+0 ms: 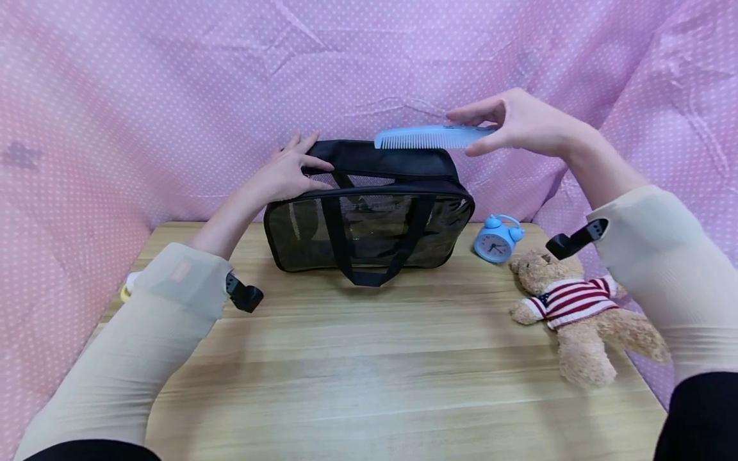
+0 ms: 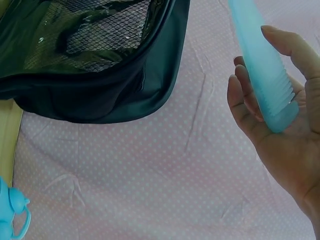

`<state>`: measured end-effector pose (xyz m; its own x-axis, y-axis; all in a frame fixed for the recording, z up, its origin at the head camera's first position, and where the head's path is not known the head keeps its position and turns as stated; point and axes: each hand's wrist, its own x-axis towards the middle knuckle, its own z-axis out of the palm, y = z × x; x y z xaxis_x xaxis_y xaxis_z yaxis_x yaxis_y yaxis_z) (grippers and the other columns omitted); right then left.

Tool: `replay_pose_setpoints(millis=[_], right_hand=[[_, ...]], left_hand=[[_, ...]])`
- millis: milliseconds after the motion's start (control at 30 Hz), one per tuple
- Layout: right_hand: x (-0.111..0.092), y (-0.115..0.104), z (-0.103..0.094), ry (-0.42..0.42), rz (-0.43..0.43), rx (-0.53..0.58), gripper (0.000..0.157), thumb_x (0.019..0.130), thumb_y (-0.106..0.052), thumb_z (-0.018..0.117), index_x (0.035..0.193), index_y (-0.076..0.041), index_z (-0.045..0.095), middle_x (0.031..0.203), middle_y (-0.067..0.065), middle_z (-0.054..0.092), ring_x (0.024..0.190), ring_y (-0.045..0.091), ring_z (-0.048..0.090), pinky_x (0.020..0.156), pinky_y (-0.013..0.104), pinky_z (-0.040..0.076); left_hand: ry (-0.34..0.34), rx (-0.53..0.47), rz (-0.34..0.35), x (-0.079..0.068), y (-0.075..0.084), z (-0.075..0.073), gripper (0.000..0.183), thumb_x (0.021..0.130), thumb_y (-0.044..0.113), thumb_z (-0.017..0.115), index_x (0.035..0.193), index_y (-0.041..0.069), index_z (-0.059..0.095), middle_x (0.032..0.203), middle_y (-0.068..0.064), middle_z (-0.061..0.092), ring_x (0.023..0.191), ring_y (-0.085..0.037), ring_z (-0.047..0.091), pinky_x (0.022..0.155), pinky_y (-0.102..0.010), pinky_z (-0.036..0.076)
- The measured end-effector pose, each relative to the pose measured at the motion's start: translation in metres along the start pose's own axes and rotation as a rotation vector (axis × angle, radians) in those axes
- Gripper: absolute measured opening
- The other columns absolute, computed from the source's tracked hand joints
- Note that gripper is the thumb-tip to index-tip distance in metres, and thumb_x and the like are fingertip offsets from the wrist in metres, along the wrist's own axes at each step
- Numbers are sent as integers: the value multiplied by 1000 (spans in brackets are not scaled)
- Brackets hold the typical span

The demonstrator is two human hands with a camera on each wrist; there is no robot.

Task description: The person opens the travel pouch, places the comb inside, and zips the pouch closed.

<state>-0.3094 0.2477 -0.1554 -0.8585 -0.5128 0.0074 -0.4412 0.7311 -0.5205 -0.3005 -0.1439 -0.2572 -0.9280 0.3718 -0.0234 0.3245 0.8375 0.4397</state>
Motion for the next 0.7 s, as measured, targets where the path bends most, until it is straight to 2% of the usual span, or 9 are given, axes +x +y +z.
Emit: replay_pose_setpoints(millis=[67, 167, 367, 700], right_hand=[[6, -1, 1, -13, -5, 3, 62, 88, -29, 83, 146, -30, 60, 152, -5, 58, 138, 12, 49, 116, 27, 39], [16, -2, 3, -27, -12, 5, 63, 88, -28, 83, 147, -29, 58, 153, -4, 57, 139, 14, 49, 122, 42, 36], [33, -7, 6, -59, -18, 18, 69, 88, -29, 83, 150, -23, 55, 155, 0, 56, 143, 16, 49, 124, 47, 35], [56, -20, 11, -126, -18, -38, 74, 88, -33, 82, 153, -16, 51, 155, 3, 55, 147, 21, 47, 123, 48, 36]], left_hand=[[0, -3, 1, 0, 0, 0, 50, 102, 31, 64, 148, 15, 57, 176, 0, -6, 161, -32, -18, 129, -63, -9], [-3, -3, 2, 1, -1, 1, 50, 102, 30, 64, 149, 15, 57, 176, 1, -7, 161, -31, -19, 129, -63, -8], [-1, 1, 4, 1, 0, 0, 50, 102, 30, 65, 148, 15, 57, 176, 0, -6, 161, -32, -18, 129, -64, -9], [-10, -4, -4, 1, -1, 0, 49, 102, 30, 63, 149, 16, 56, 176, 1, -8, 161, -31, -20, 128, -64, -9]])
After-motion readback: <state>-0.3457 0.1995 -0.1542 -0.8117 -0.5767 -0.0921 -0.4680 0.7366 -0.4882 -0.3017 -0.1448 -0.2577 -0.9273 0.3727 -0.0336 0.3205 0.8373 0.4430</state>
